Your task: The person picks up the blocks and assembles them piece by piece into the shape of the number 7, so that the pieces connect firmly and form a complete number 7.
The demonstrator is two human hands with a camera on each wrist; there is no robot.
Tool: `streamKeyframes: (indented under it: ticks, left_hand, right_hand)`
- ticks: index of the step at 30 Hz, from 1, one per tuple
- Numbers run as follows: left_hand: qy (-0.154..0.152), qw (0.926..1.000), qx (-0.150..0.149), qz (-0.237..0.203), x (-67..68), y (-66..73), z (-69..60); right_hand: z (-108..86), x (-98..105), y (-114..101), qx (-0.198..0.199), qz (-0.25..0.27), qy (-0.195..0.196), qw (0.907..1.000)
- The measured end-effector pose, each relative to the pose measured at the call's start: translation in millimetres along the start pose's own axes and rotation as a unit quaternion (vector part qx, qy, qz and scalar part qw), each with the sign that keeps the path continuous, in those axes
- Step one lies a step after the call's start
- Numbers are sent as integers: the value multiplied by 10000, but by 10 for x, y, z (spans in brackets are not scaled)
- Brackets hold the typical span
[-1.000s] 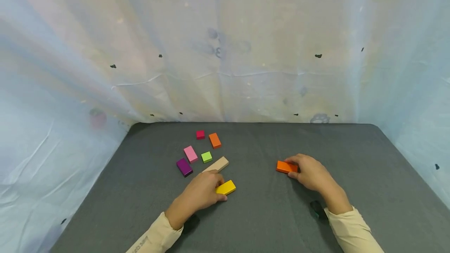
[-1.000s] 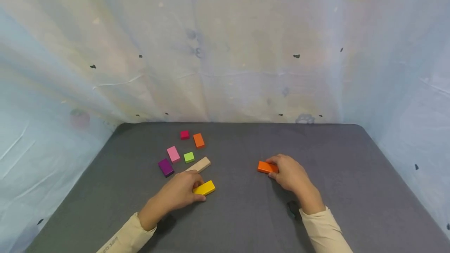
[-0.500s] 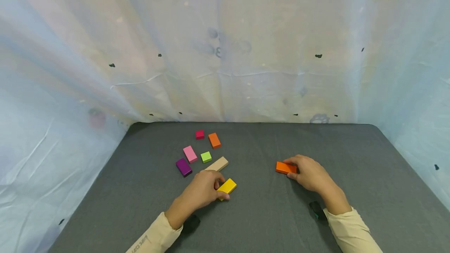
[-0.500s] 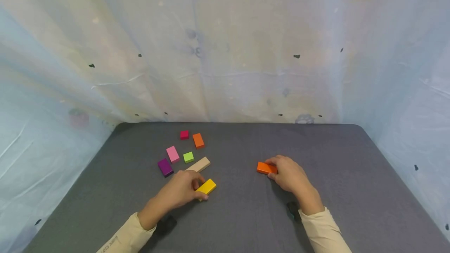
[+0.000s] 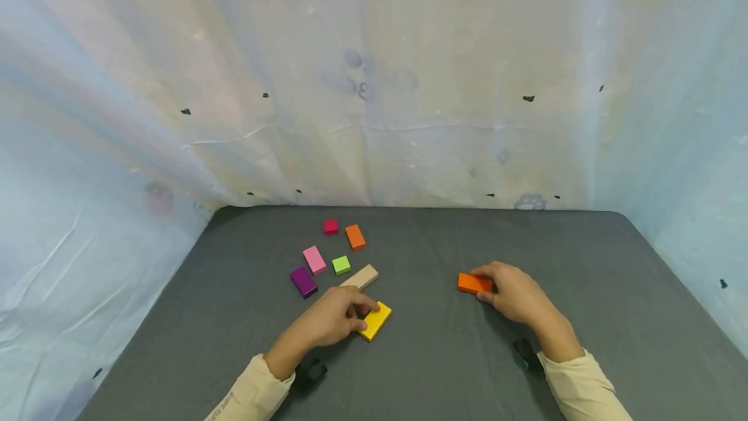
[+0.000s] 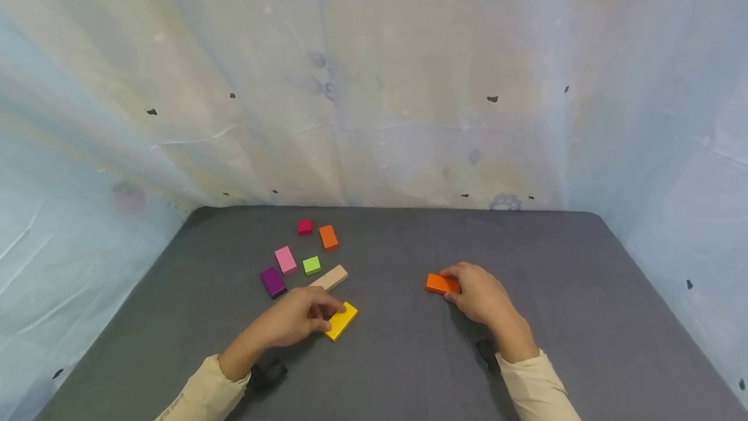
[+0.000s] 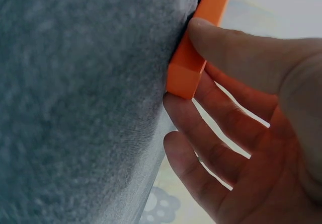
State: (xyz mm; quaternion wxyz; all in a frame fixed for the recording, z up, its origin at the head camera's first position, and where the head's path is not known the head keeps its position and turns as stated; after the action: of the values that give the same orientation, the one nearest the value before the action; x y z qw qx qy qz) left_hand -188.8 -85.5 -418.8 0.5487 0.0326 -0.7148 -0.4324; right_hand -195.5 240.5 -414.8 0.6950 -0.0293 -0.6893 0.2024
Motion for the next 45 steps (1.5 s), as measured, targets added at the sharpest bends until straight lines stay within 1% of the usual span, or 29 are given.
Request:
streamKeyframes:
  ticks: [4, 10, 14, 21, 23, 25, 30, 34, 40, 45]
  left_hand:
    - [-25, 9999, -111, -33, -20, 4, -17]
    - [-65, 9998, -195, -80, -66, 10, 14]
    - [-236, 9996, -144, -56, -72, 20, 24]
    - [-673, 9974, -132, -202, -86, 11, 50]
    - [-740, 9970, -120, -196, -88, 2, 57]
    - [-752, 9970, -122, -160, -91, -9, 66]
    - [-665, 9976, -115, -173, -109, -21, 71]
    - [-587, 9981, -64, -150, -112, 8, 51]
    - [-559, 9982, -179, 91, -153, 86, 52]
    - [-565, 9976, -235, 322, -187, 90, 67]
  right_hand:
    - [7, 5, -9, 39, 0, 5, 10000]
    - [11, 9, 13, 16, 36, -16, 10000]
    - [4, -9, 21, -2, 54, -20, 10000]
    - [-28, -10, 17, -14, 38, -26, 10000]
    - [-23, -7, 15, 7, 19, -7, 10000]
    - [-15, -4, 11, 58, 21, 22, 10000]
    - [-13, -22, 9, 141, 56, 76, 9999]
    - [-13, -31, -4, 147, 39, 52, 9999]
    - [-18, -24, -7, 256, 88, 149, 9995]
    - [3, -11, -10, 426, 71, 268, 9987]
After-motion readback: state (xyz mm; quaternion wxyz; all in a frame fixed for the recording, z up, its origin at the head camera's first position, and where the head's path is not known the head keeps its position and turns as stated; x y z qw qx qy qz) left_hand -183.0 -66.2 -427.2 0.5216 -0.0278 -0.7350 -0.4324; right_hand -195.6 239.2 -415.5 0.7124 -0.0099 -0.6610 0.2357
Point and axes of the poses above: each hand's wrist, its own z-axis towards the middle knuckle, its own x-axis out of the back of the hand, y = z × x, the point moved 3 cm from there along z, towards the middle knuckle, and after that the axes turned 2 degrees about y, right-handed, at the moved point
